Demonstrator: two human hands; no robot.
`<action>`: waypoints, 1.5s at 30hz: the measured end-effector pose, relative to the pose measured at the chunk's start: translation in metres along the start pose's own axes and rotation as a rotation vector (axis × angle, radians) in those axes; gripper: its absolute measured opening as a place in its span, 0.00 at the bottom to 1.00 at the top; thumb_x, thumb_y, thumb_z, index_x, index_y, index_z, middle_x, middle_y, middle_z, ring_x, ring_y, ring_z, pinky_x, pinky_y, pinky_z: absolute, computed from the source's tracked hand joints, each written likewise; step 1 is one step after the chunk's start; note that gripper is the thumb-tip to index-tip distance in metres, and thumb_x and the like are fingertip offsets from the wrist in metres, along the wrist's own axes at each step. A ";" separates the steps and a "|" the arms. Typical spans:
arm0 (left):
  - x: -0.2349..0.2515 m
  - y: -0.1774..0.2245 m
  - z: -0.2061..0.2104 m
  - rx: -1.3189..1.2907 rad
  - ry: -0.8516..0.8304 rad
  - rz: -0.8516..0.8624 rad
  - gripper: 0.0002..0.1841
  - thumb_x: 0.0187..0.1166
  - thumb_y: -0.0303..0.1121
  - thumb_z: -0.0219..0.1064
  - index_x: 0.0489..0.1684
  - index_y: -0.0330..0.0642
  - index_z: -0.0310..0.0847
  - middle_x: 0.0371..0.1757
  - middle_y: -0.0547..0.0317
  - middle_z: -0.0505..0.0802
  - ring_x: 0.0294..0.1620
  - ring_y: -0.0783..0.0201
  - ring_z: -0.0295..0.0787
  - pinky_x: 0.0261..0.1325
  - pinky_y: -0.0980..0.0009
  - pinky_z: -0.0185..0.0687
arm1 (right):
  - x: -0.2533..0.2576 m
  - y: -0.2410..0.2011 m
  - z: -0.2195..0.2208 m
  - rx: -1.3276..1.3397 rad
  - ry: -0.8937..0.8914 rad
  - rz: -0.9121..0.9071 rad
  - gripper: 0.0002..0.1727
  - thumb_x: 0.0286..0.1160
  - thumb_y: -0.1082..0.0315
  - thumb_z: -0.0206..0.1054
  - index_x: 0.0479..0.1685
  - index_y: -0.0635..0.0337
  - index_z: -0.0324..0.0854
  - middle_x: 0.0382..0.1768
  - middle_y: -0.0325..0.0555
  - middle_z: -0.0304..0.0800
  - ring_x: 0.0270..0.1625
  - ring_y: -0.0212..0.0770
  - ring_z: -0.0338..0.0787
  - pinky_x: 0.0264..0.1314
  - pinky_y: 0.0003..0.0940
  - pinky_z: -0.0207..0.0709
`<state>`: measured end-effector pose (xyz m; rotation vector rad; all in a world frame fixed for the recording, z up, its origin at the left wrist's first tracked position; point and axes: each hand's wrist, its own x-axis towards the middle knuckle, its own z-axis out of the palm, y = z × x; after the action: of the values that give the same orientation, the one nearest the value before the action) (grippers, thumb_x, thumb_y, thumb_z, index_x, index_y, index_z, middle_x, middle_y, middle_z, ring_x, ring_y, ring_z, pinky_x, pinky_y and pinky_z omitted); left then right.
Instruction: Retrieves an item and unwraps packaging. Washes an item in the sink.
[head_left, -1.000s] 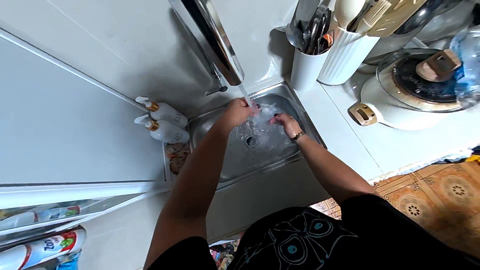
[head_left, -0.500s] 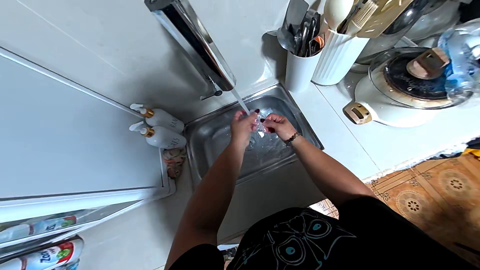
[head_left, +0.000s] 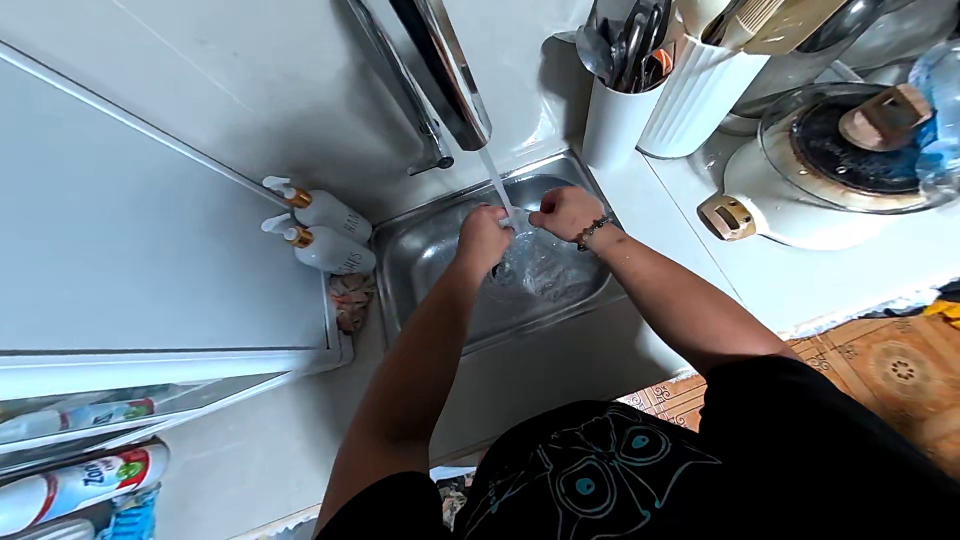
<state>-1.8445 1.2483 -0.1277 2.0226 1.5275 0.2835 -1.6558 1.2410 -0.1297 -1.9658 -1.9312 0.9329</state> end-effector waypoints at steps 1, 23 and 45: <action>-0.001 -0.001 -0.002 -0.019 -0.002 0.002 0.16 0.76 0.27 0.71 0.62 0.38 0.90 0.67 0.43 0.90 0.72 0.48 0.84 0.76 0.48 0.76 | -0.001 0.001 0.001 0.038 0.033 -0.047 0.21 0.72 0.47 0.73 0.47 0.57 0.89 0.43 0.55 0.93 0.50 0.58 0.91 0.51 0.67 0.79; -0.010 0.002 0.014 -0.582 0.020 -0.209 0.19 0.79 0.14 0.55 0.63 0.33 0.85 0.69 0.47 0.88 0.63 0.58 0.86 0.66 0.56 0.79 | -0.007 -0.031 0.004 -0.125 -0.147 -0.085 0.18 0.80 0.60 0.64 0.65 0.49 0.90 0.58 0.53 0.94 0.64 0.58 0.90 0.61 0.67 0.80; -0.005 -0.004 0.027 -0.448 0.104 -0.118 0.22 0.78 0.19 0.62 0.71 0.41 0.82 0.63 0.48 0.91 0.45 0.59 0.92 0.54 0.58 0.88 | 0.004 -0.008 0.009 0.026 -0.063 -0.243 0.21 0.73 0.69 0.68 0.66 0.55 0.89 0.54 0.54 0.94 0.60 0.54 0.91 0.67 0.60 0.79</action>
<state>-1.8363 1.2353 -0.1514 1.5828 1.4801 0.6306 -1.6680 1.2439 -0.1329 -1.6580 -2.1214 0.9575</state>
